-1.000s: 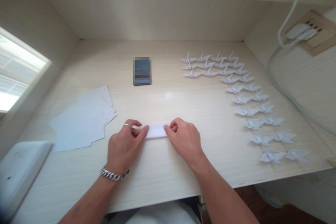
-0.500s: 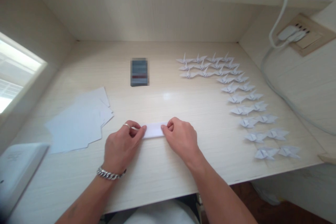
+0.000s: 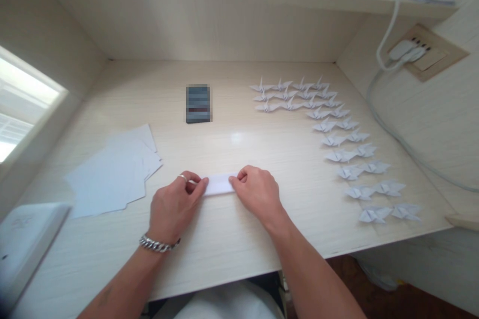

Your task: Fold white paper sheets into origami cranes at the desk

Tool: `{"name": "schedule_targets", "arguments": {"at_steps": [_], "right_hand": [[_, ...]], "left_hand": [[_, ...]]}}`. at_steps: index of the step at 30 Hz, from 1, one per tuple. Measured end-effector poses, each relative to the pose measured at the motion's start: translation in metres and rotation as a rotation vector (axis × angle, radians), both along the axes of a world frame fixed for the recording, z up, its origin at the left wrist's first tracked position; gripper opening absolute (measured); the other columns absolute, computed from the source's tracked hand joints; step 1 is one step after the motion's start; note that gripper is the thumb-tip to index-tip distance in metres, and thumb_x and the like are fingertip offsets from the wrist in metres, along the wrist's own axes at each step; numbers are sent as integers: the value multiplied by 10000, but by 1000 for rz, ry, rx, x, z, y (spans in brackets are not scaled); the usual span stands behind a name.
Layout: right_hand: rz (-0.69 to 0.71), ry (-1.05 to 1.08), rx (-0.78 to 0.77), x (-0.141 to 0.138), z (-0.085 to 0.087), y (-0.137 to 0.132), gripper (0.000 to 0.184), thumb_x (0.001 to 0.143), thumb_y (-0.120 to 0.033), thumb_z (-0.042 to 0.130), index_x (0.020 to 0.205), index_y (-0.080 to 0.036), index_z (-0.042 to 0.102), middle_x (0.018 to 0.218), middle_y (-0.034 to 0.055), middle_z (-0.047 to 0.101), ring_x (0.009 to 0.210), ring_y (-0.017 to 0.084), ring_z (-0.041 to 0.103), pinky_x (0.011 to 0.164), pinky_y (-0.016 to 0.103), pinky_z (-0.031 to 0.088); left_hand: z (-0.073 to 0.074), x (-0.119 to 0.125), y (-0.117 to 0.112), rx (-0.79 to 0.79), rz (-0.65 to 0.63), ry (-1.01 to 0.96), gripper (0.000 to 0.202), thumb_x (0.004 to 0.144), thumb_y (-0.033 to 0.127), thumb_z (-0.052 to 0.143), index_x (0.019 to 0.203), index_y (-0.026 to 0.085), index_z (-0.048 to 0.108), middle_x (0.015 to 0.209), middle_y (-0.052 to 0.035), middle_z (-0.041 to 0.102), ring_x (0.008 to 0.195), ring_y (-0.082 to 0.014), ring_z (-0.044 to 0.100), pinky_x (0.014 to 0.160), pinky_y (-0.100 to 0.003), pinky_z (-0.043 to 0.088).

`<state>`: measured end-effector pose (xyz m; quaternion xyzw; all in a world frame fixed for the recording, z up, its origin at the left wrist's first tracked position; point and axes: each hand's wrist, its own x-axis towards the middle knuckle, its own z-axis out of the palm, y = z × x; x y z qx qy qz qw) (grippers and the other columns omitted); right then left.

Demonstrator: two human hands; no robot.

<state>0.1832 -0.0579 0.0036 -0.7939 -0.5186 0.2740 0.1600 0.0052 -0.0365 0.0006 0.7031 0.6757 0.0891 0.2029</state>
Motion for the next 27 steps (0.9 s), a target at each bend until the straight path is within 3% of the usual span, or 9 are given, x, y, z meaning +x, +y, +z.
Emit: {"name": "schedule_targets", "arguments": {"at_steps": [27], "right_hand": [[-5, 8, 14, -1, -3, 0, 242, 775, -444, 600, 679, -235, 677, 685, 17, 691, 626, 163, 584, 563, 275, 355]], "left_hand": [[-1, 0, -1, 1, -4, -18, 250, 868, 457, 472, 858, 253, 616, 717, 8, 720, 681, -213, 656, 611, -296, 409]]}}
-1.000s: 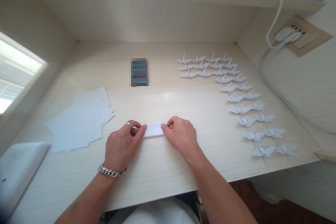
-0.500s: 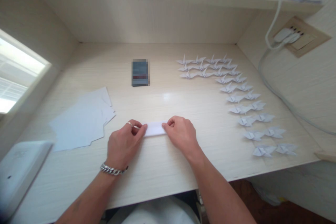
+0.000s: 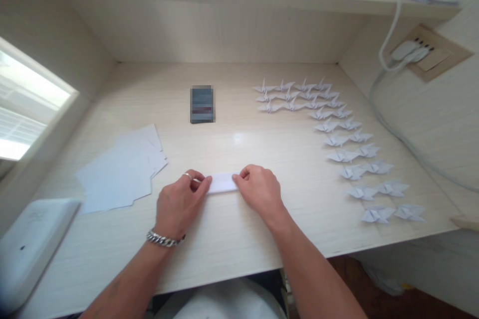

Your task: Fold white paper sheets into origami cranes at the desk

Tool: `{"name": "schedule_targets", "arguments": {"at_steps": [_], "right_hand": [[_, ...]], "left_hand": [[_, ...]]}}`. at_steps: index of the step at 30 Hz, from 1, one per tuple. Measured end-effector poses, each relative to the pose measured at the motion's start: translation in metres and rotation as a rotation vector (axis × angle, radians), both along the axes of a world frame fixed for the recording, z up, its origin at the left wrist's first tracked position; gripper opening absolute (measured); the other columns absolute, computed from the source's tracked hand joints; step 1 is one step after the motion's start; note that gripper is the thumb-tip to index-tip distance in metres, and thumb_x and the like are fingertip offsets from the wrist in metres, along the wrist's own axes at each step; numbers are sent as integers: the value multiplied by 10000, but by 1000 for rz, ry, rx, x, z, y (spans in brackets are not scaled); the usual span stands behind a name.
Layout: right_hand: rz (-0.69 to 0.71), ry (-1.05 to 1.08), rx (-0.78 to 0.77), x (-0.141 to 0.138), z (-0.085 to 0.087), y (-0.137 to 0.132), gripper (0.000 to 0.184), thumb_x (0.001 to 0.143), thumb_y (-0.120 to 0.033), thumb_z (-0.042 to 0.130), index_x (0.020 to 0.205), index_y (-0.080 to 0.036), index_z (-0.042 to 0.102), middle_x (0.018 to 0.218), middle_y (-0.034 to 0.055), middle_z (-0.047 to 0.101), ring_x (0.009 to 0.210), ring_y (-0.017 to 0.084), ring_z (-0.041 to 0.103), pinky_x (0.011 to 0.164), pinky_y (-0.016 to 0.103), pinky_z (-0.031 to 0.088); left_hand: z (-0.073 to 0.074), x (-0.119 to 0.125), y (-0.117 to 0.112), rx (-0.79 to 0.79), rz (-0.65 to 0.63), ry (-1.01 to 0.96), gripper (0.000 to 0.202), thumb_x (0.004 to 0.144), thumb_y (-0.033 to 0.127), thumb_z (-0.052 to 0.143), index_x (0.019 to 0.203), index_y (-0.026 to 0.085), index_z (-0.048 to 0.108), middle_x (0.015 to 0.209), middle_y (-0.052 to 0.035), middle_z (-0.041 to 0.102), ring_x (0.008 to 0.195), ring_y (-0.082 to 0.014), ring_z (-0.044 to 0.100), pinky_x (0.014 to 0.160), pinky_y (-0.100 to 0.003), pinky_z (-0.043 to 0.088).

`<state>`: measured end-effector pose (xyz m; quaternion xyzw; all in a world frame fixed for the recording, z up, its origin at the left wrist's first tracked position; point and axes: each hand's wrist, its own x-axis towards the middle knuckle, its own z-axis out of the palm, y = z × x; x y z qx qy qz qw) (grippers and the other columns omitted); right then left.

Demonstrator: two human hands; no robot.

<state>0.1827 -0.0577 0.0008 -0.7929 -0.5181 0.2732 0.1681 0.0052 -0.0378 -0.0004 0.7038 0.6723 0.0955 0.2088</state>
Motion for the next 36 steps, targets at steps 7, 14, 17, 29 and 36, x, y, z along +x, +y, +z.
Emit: {"name": "schedule_targets", "arguments": {"at_steps": [7, 14, 17, 29, 36], "right_hand": [[-6, -170, -55, -3, 3, 1, 214, 767, -478, 600, 768, -270, 648, 755, 19, 691, 712, 220, 600, 575, 305, 328], [-10, -222, 38, -3, 0, -4, 221, 765, -470, 648, 851, -267, 633, 861, 11, 667, 754, 205, 590, 603, 304, 344], [84, -229, 197, -7, -4, -5, 76, 803, -298, 646, 855, -243, 640, 876, 9, 651, 803, 185, 580, 667, 299, 391], [526, -416, 480, -56, -21, -54, 442, 932, -316, 470, 1295, -76, 544, 1353, 212, 499, 1266, 310, 401, 1037, 432, 394], [515, -352, 440, -54, -28, -57, 446, 951, -336, 418, 1311, -101, 535, 1392, 192, 476, 1309, 295, 392, 1070, 450, 381]], "left_hand": [[0, 0, 0, 9, -11, 68, 277, 871, 493, 456, 862, 272, 622, 723, 12, 710, 672, -225, 632, 544, -296, 358], [-1, -3, -3, 168, -86, 123, 310, 900, 473, 438, 857, 233, 630, 839, -46, 666, 851, -238, 578, 581, -297, 390], [-1, -2, -5, 214, -107, 153, 294, 910, 443, 439, 857, 229, 633, 884, -57, 638, 909, -245, 548, 568, -285, 384], [-8, -8, -4, 269, -156, 89, 251, 909, 422, 479, 858, 213, 608, 859, -52, 612, 876, -232, 544, 597, -294, 425], [-17, -22, -36, 453, -453, -103, 260, 896, 100, 439, 1083, 153, 613, 1153, -100, 615, 1119, -230, 497, 966, -373, 428]]}}
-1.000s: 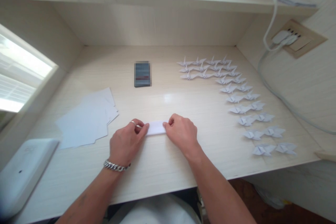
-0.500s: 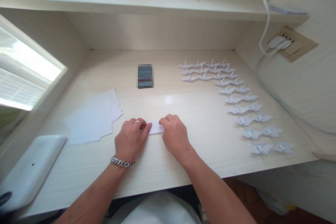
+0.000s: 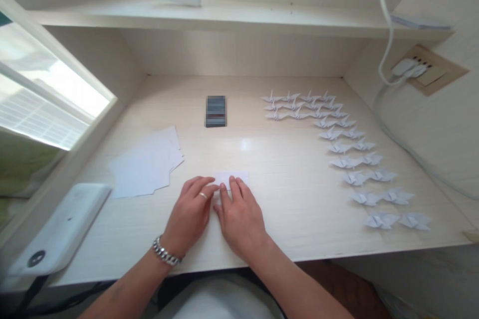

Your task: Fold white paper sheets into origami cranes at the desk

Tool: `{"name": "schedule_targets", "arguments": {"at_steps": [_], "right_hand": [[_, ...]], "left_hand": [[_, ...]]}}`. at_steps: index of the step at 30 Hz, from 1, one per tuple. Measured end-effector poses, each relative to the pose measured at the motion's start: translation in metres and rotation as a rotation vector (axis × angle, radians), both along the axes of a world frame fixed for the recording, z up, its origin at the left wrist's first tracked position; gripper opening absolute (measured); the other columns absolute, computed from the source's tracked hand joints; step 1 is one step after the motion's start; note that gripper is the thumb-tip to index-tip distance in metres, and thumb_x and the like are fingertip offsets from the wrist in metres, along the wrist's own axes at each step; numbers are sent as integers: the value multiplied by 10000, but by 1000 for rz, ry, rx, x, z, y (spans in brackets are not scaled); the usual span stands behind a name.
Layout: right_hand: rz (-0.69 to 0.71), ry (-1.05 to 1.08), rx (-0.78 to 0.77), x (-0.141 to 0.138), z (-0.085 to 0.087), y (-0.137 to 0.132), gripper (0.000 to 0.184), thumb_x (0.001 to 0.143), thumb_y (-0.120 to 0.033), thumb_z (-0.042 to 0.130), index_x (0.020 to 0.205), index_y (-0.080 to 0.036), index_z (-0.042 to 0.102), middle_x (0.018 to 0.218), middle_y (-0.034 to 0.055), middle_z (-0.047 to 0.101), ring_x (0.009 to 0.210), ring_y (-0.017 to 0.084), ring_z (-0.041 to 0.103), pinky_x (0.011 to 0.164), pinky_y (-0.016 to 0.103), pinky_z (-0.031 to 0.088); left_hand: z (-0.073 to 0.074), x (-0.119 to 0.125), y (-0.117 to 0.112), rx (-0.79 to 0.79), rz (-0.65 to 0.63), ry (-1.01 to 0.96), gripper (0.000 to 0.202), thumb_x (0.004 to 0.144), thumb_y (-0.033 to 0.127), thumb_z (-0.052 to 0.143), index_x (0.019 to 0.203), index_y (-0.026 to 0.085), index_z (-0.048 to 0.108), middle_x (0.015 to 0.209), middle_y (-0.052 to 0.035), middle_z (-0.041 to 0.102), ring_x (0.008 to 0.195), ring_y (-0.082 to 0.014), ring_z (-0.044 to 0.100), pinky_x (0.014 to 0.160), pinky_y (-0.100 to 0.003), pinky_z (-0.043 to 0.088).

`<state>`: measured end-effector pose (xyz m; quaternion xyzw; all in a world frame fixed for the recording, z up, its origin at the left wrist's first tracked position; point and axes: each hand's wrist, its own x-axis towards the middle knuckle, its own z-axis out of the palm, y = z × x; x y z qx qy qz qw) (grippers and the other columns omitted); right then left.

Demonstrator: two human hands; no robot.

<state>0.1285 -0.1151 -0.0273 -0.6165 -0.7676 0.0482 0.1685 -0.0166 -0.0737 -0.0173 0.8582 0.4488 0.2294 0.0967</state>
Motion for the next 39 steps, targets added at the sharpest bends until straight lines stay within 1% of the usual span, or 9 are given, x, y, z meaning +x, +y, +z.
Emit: {"name": "schedule_targets", "arguments": {"at_steps": [1, 5, 12, 17, 22, 25, 28, 33, 39], "right_hand": [[6, -3, -2, 0, 0, 1, 436, 954, -318, 409, 1307, -97, 538, 1387, 192, 481, 1309, 294, 394, 1072, 450, 379], [43, -19, -15, 3, -1, 0, 435, 959, -257, 373, 1330, -73, 507, 1410, 190, 462, 1337, 282, 370, 1095, 434, 352], [-28, -105, -35, 31, 0, -19, 483, 962, -346, 380, 1379, -112, 453, 1475, 123, 400, 1370, 287, 336, 1089, 467, 329], [-82, -145, -31, 47, 4, -25, 426, 960, -331, 395, 1332, -161, 515, 1453, 119, 435, 1346, 302, 369, 1061, 492, 347], [-116, -52, 64, 25, 8, -20, 392, 942, -302, 424, 1225, -96, 601, 1379, 177, 491, 1273, 329, 414, 1041, 497, 371], [13, 42, 70, 8, 4, -18, 428, 951, -248, 391, 1310, -51, 515, 1342, 172, 527, 1229, 276, 445, 1057, 448, 379], [25, 71, 41, 2, -2, -18, 458, 962, -268, 376, 1350, -42, 466, 1342, 159, 535, 1232, 265, 439, 1070, 447, 365], [-4, 44, 0, 1, 0, -18, 472, 958, -362, 395, 1364, -136, 478, 1340, 137, 537, 1211, 289, 451, 1030, 483, 379], [-90, -13, 8, -11, 3, -19, 498, 916, -467, 453, 1343, -217, 509, 1313, 136, 540, 1179, 341, 452, 984, 537, 377]], "left_hand": [[-2, 0, -7, -11, -53, 22, 338, 889, 83, 434, 1193, 150, 567, 1173, -100, 617, 1152, -230, 488, 973, -378, 426], [-4, 4, -24, -50, -18, 150, 476, 893, 107, 439, 1363, 180, 436, 1261, -96, 593, 1229, -231, 467, 982, -403, 405], [6, 8, -26, -64, 7, 268, 425, 946, 315, 407, 1364, 261, 459, 1293, -93, 551, 1210, -261, 466, 965, -435, 392], [9, 11, -26, -58, 17, 277, 410, 955, 327, 383, 1348, 261, 480, 1272, -98, 546, 1171, -266, 470, 944, -444, 392], [7, 10, -27, -52, 10, 258, 407, 946, 302, 398, 1341, 254, 484, 1258, -102, 546, 1179, -262, 463, 965, -444, 386], [3, 9, -27, -49, -3, 250, 423, 910, 225, 438, 1329, 221, 496, 1284, -115, 531, 1218, -265, 441, 1010, -445, 369], [0, 7, -28, -31, -21, 243, 463, 885, 184, 449, 1347, 186, 477, 1313, -133, 510, 1250, -270, 419, 1051, -447, 347], [4, -7, -30, -5, 6, 266, 477, 884, 225, 464, 1352, 129, 466, 1288, -172, 499, 1238, -291, 430, 1035, -451, 376], [17, -23, -29, -20, 87, 281, 362, 908, 268, 454, 1227, 152, 578, 1229, -169, 537, 1151, -291, 496, 971, -475, 432]]}}
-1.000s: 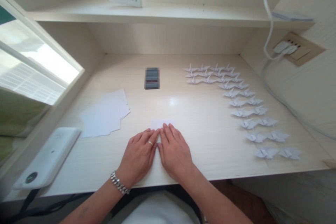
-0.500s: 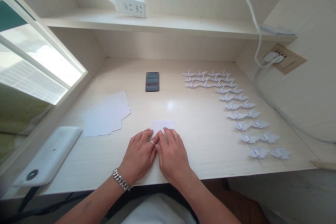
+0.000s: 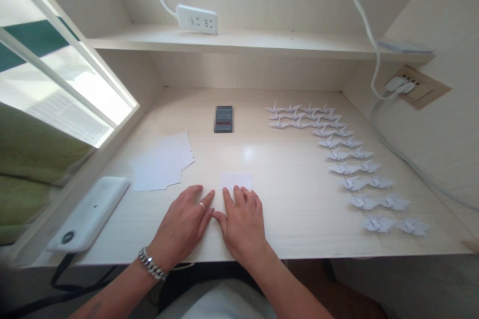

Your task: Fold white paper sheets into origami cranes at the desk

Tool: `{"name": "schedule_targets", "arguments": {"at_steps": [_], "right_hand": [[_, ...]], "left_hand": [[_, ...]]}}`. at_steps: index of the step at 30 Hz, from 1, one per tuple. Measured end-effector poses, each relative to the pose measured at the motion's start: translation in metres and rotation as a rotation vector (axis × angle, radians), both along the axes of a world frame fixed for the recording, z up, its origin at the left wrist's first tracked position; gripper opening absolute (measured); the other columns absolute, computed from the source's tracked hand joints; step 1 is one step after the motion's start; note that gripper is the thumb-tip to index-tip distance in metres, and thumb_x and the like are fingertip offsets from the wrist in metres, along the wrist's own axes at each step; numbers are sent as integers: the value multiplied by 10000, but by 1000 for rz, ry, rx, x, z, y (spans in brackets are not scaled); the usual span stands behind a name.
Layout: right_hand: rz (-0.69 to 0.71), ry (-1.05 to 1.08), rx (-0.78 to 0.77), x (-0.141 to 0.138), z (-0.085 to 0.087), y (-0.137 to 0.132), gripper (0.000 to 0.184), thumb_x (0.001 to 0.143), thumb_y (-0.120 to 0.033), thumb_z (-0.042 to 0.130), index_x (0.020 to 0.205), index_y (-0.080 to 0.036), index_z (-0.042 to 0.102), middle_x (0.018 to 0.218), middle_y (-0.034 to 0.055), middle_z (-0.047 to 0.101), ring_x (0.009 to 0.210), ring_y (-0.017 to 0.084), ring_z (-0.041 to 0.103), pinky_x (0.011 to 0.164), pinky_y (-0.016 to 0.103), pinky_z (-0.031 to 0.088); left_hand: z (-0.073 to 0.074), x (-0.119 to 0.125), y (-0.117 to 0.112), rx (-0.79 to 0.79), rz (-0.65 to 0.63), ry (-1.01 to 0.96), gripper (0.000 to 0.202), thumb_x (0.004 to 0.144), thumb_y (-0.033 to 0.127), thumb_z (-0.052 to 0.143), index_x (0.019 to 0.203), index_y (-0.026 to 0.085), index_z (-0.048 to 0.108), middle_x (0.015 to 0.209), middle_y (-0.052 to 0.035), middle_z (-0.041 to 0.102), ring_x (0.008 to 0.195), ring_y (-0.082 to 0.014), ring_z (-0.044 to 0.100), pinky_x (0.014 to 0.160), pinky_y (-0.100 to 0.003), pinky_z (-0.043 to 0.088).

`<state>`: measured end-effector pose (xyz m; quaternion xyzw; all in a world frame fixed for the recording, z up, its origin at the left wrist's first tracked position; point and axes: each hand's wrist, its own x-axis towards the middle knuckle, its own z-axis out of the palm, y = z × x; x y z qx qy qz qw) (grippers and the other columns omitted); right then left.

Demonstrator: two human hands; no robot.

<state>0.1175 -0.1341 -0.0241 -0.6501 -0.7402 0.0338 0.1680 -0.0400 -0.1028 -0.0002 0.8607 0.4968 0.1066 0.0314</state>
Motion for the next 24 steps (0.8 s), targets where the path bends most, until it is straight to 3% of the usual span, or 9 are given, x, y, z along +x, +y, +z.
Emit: {"name": "schedule_targets", "arguments": {"at_steps": [2, 4, 8, 15, 19, 24], "right_hand": [[-5, -10, -2, -2, -1, 0, 476, 920, -442, 454, 1335, -217, 513, 1315, 132, 540, 1180, 338, 451, 988, 535, 373], [-4, -14, -1, -2, -3, 0, 434, 934, -396, 438, 1315, -207, 528, 1322, 124, 539, 1186, 326, 451, 998, 523, 369], [44, -14, 7, 9, -5, -1, 460, 949, -374, 415, 1327, -129, 503, 1322, 130, 549, 1200, 299, 451, 1024, 477, 368], [-3, -123, 33, 56, -3, -9, 450, 933, -370, 455, 1293, -110, 533, 1296, 140, 570, 1210, 326, 442, 1010, 498, 368], [-28, -107, 81, 45, -1, -3, 394, 941, -353, 431, 1177, -97, 616, 1271, 178, 567, 1189, 332, 453, 1005, 525, 361], [81, -29, 94, 19, -11, 0, 416, 946, -292, 420, 1292, -92, 537, 1315, 147, 555, 1182, 291, 475, 1022, 469, 373]], "left_hand": [[-3, 3, 2, 21, -46, -38, 340, 900, 187, 433, 1196, 116, 587, 1332, -174, 495, 1248, -287, 430, 1045, -463, 378], [-9, 8, 3, 12, -167, -74, 438, 879, 98, 409, 1306, 134, 503, 1352, -118, 522, 1286, -247, 406, 1076, -428, 355], [-17, 15, 5, -31, -177, -78, 444, 917, 195, 426, 1359, 183, 460, 1354, -69, 545, 1285, -247, 416, 1065, -436, 356], [-9, 22, 2, -50, -121, -27, 423, 954, 336, 384, 1360, 250, 462, 1346, -80, 531, 1257, -260, 429, 1042, -456, 340], [-8, 25, 0, -36, -112, -28, 406, 952, 332, 384, 1339, 254, 477, 1323, -86, 532, 1235, -256, 435, 1030, -449, 344], [-14, 21, -3, 2, -104, -43, 429, 937, 293, 412, 1359, 225, 452, 1342, -112, 502, 1252, -257, 421, 1066, -456, 314]]}}
